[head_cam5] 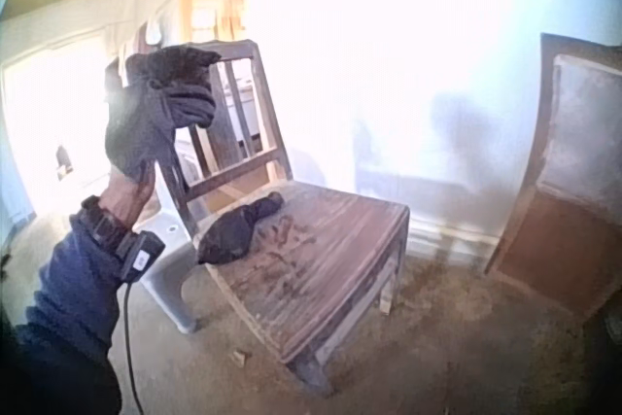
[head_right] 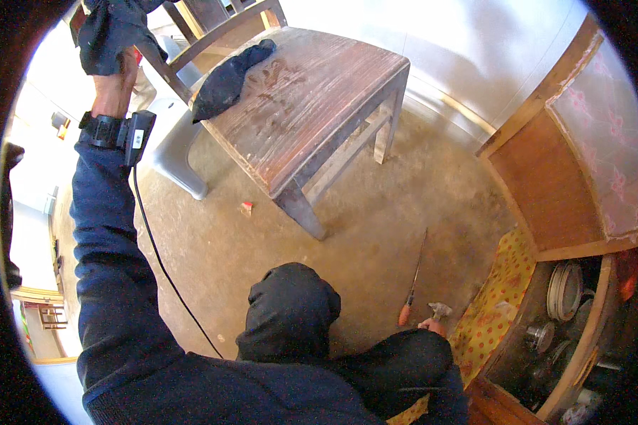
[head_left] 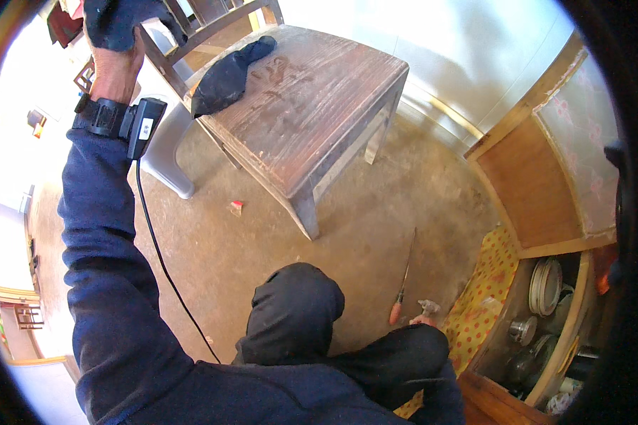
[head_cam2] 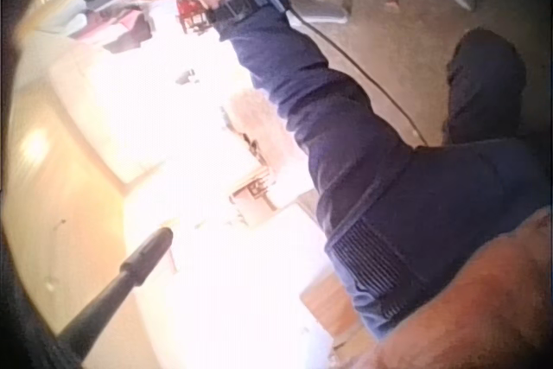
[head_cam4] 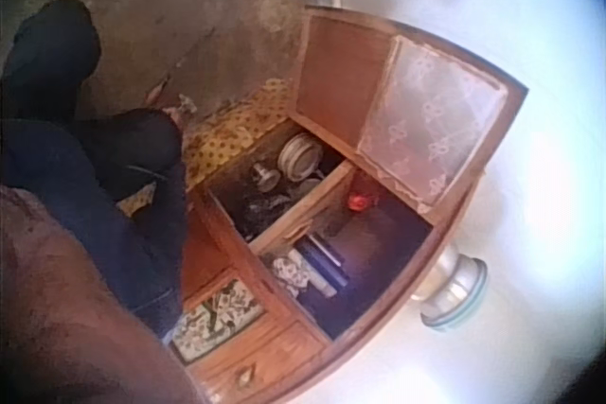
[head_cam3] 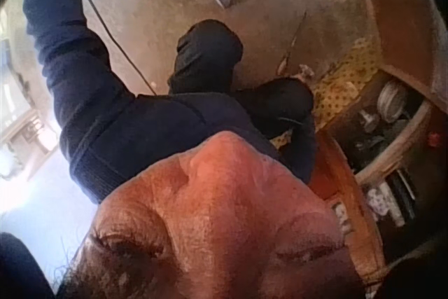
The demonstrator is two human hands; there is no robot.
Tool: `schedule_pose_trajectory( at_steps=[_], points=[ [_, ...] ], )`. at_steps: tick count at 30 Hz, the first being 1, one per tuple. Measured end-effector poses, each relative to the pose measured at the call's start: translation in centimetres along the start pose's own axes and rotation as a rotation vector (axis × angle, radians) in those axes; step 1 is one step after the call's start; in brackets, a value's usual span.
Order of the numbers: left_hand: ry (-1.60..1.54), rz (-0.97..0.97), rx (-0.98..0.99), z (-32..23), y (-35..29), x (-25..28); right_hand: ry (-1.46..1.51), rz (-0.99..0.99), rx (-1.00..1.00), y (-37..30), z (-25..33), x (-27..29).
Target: The person kneels by an open wooden cabinet and uses pliers and a hammer to remove and reinsert small metal fasteners along the edge of the cabinet door. They repeatedly adjust the door frame and fasteners, then close the door and stand up.
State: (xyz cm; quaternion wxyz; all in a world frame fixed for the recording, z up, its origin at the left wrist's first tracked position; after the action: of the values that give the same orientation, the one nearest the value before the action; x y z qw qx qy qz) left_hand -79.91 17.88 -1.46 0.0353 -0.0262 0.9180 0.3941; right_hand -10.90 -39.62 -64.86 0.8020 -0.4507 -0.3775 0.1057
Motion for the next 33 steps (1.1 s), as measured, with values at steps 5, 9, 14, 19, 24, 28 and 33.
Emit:
schedule_pose_trajectory(
  at_steps=[5,9,14,19,24,28,33],
  points=[
    [-0.264,-0.007,0.154,2.6,-0.7,0.3,-0.078,0.229,-0.118,-1.9,3.5,2.7],
    [-0.36,0.001,0.294,6.6,-1.2,0.9,-0.117,0.15,-0.05,-2.9,4.3,3.1],
    [0.675,0.697,0.12,14.9,-5.3,-3.6,-0.092,0.122,-0.053,-3.8,5.1,2.4],
    [0.906,0.832,0.104,16.7,-8.9,-6.2,-0.096,0.125,-0.05,-4.9,5.6,1.7],
    [0.922,0.812,0.061,15.5,-8.7,-7.8,-0.093,0.121,-0.061,-5.7,5.8,1.0],
    [0.721,0.4,0.037,13.3,-6.3,-6.2,-0.079,0.109,-0.065,-5.9,6.2,0.8],
    [0.528,-0.038,-0.101,3.8,-0.2,-2.7,-0.061,0.097,-0.072,-5.6,6.3,0.7]
  ],
)
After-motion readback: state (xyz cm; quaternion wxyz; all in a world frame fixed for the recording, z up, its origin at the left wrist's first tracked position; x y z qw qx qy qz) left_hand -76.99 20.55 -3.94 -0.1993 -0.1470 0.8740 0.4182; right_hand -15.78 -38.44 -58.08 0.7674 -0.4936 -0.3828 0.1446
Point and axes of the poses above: each hand's wrist, its own y-axis towards the middle knuckle, its own x-axis out of the back of the hand, z = x × y, the point moved 4 cm from there along y, towards the middle knuckle, and after that the axes turned 12 degrees about z, right-handed, at the moved point
